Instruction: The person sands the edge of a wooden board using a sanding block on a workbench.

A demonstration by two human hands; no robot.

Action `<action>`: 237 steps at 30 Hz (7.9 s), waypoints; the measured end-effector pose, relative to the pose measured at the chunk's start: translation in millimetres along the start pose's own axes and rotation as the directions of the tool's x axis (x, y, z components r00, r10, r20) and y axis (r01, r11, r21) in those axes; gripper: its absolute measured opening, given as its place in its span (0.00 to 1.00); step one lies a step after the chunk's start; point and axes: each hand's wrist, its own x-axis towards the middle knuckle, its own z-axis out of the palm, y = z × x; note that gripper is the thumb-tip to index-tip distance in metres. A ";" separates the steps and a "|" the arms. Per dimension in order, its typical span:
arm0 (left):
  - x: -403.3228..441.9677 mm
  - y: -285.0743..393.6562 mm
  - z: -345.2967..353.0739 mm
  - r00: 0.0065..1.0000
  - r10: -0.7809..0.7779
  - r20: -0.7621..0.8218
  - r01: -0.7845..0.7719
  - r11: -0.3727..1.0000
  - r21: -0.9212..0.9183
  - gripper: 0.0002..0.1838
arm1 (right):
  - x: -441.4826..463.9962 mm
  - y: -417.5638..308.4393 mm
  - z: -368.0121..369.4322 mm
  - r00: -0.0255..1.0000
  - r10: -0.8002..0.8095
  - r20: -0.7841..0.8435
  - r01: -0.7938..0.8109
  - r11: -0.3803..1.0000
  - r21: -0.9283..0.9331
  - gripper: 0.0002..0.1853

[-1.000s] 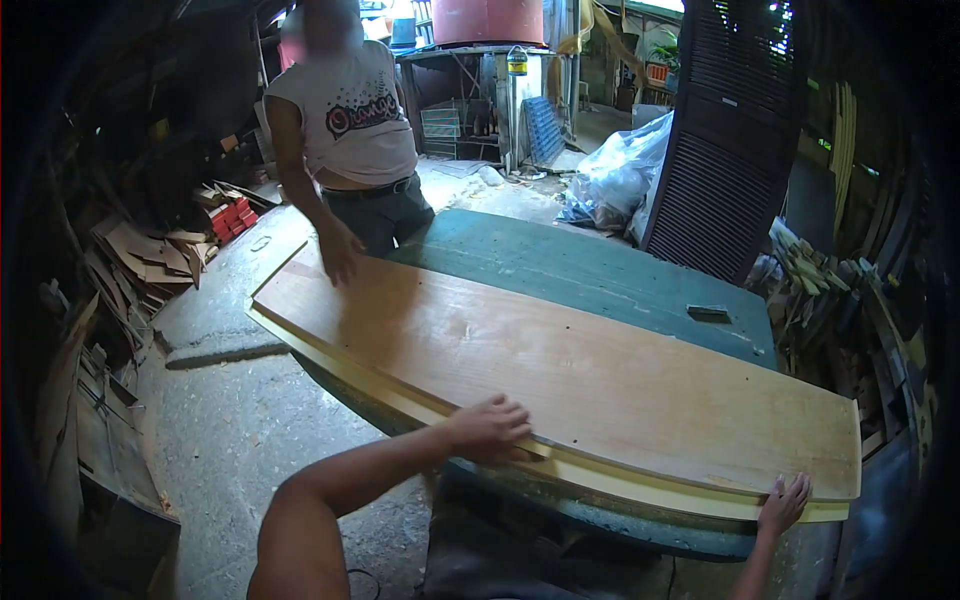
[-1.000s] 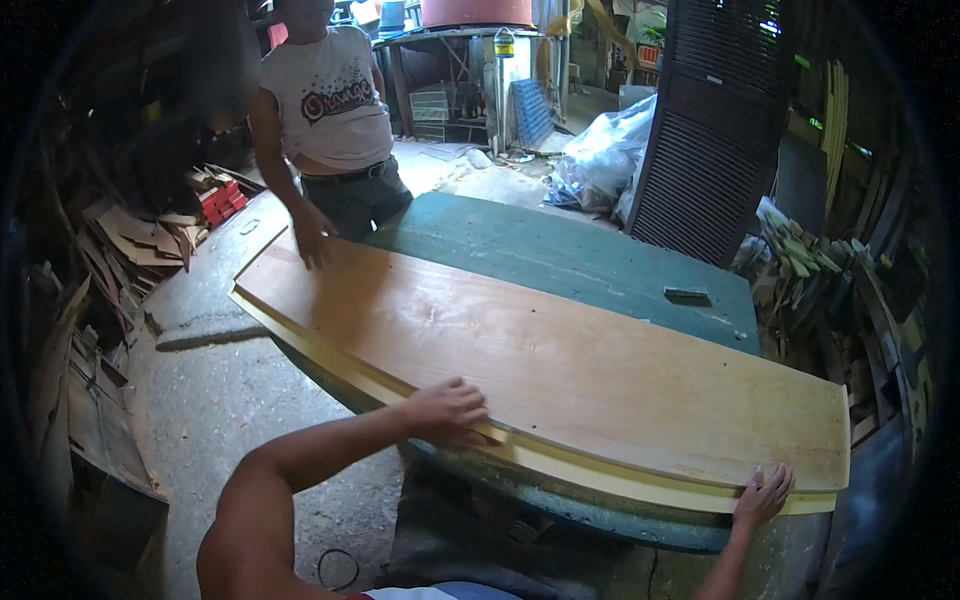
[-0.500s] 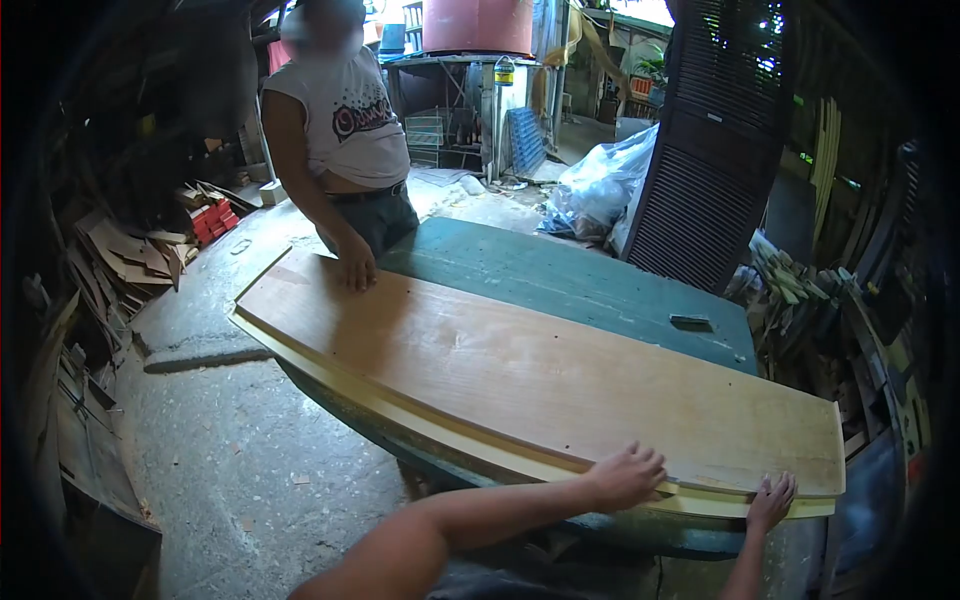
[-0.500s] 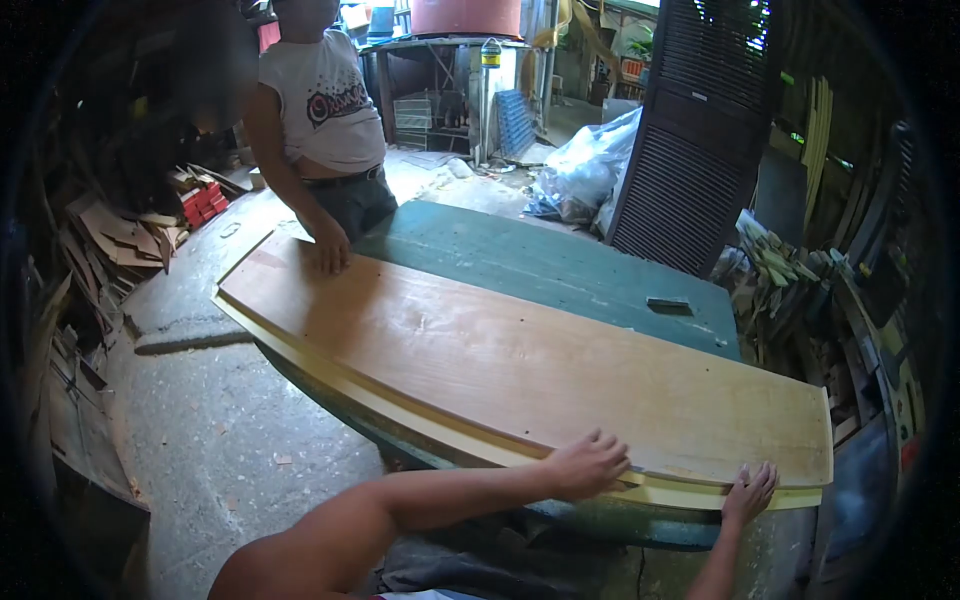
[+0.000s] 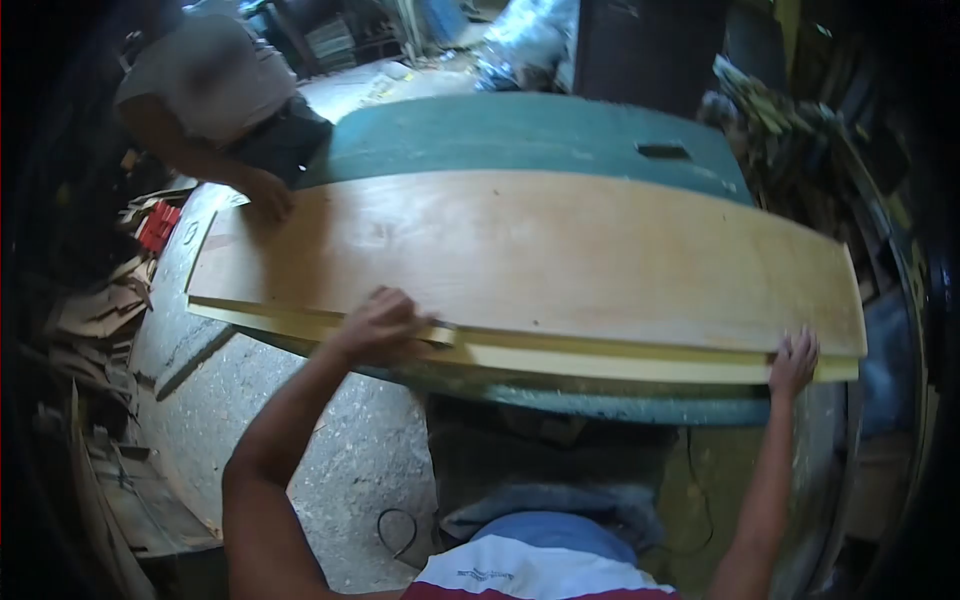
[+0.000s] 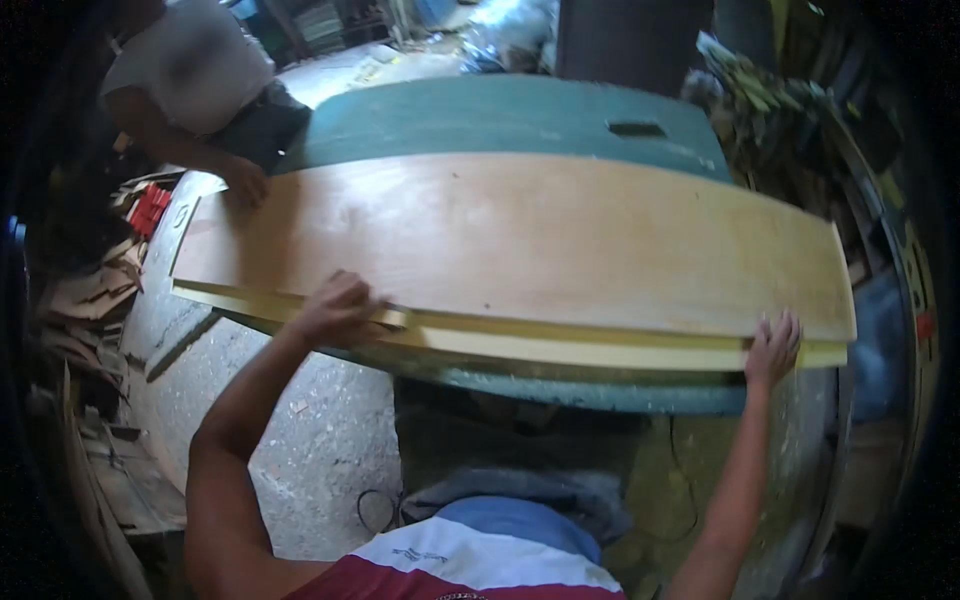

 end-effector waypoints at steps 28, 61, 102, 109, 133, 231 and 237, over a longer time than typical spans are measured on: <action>326.6 221.5 133.3 0.998 -0.050 0.048 0.059 0.976 -0.210 0.24 | 3.7 -28.8 -27.5 0.994 0.087 0.068 -0.087 0.996 -0.009 0.32; 234.1 180.9 131.0 0.987 -0.004 -0.161 0.028 0.989 0.146 0.28 | -5.3 -60.1 -47.7 0.988 0.131 0.080 -0.135 0.990 0.048 0.31; 201.9 167.6 103.7 0.972 -0.175 -0.159 0.177 0.984 -0.004 0.26 | -21.8 -20.2 -9.5 0.996 0.080 -0.034 -0.067 0.955 0.290 0.22; 221.4 170.7 88.9 0.989 -0.122 -0.080 0.127 0.990 0.059 0.28 | -16.8 -34.3 -24.8 0.991 0.089 -0.096 -0.066 0.973 0.222 0.21; 234.4 179.7 131.6 0.974 -0.195 -0.111 0.188 0.979 -0.074 0.17 | -10.5 -36.4 -25.3 0.987 0.155 -0.043 -0.139 0.956 0.259 0.22; 157.6 122.1 74.9 0.985 -0.031 -0.167 0.041 0.998 0.055 0.26 | -7.0 -41.9 -26.3 0.981 0.024 -0.193 0.004 0.989 0.146 0.21; 262.4 193.4 119.4 0.990 -0.070 -0.124 0.060 0.995 -0.081 0.21 | -5.2 -39.9 -25.0 0.991 0.080 -0.108 -0.066 0.990 0.125 0.23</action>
